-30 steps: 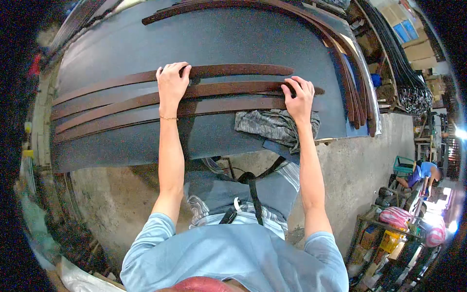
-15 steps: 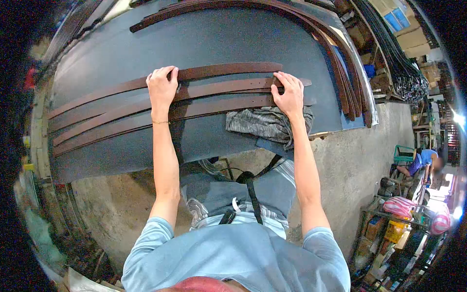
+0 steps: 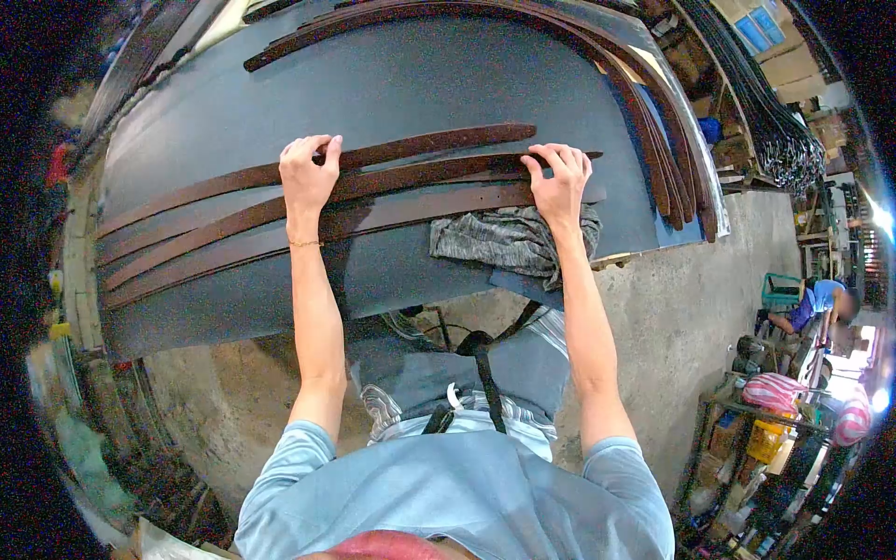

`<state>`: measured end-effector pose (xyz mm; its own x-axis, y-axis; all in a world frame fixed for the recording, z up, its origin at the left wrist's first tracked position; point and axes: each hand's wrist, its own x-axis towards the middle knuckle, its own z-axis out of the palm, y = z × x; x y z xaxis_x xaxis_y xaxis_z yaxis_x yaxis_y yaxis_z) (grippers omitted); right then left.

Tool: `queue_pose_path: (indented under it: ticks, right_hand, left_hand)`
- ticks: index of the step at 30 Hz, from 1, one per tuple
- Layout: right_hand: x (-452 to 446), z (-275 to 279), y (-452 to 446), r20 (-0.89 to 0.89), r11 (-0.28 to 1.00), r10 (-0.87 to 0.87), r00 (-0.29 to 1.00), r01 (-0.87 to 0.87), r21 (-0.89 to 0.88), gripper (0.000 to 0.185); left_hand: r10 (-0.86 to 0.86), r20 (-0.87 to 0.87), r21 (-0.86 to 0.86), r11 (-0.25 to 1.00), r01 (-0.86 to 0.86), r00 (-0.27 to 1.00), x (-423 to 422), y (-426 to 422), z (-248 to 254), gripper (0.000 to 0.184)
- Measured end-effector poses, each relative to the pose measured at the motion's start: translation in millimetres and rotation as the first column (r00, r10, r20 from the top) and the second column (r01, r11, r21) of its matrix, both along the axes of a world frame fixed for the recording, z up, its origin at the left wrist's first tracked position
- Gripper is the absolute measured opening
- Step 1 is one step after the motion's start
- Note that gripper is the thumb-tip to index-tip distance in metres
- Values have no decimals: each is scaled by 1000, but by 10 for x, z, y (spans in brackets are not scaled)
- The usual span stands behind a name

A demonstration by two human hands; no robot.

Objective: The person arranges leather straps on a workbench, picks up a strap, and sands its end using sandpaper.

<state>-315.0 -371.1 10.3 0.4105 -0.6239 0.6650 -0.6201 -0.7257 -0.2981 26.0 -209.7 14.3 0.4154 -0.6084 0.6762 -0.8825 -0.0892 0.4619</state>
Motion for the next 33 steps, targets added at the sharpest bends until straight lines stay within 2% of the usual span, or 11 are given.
queue_pose_path:
  ticks: [2,4,8,11,16,22,24,28,30,33]
  right_hand:
    - [-11,-1,-13,18,1000,4,1000,-3,-26,14]
    - [-32,-11,-24,13,1000,-4,1000,4,-26,15]
    - [-46,-24,-34,89,991,-92,992,100,-89,16]
    - [-69,-22,-14,148,988,-42,988,63,-139,14]
    - [-43,50,61,91,962,55,994,-28,-273,18]
    - [-44,78,109,106,955,45,993,-12,-297,16]
    - [-43,77,135,97,952,38,995,-6,-306,16]
    - [-38,102,167,80,946,68,994,-39,-323,16]
    - [-31,95,174,68,943,46,997,-21,-333,17]
    - [-32,101,179,70,945,46,996,-20,-327,18]
  left_hand:
    - [-38,-7,-9,999,38,999,-10,12,32,17]
    - [-99,-52,56,993,101,994,-25,29,41,17]
    - [-116,-56,72,990,120,992,-23,32,52,16]
    - [-137,-66,59,988,141,988,-34,22,74,14]
    - [-121,-58,116,985,127,991,-22,1,42,17]
    - [-47,-16,122,991,49,999,-49,-51,-19,22]
    - [79,-31,335,940,-64,996,-83,-61,-35,25]
    - [102,51,264,958,-112,993,-127,-110,-43,35]
    - [147,3,418,898,-135,989,-136,-105,1,29]
    - [139,29,433,891,-138,990,-105,-106,-35,31]
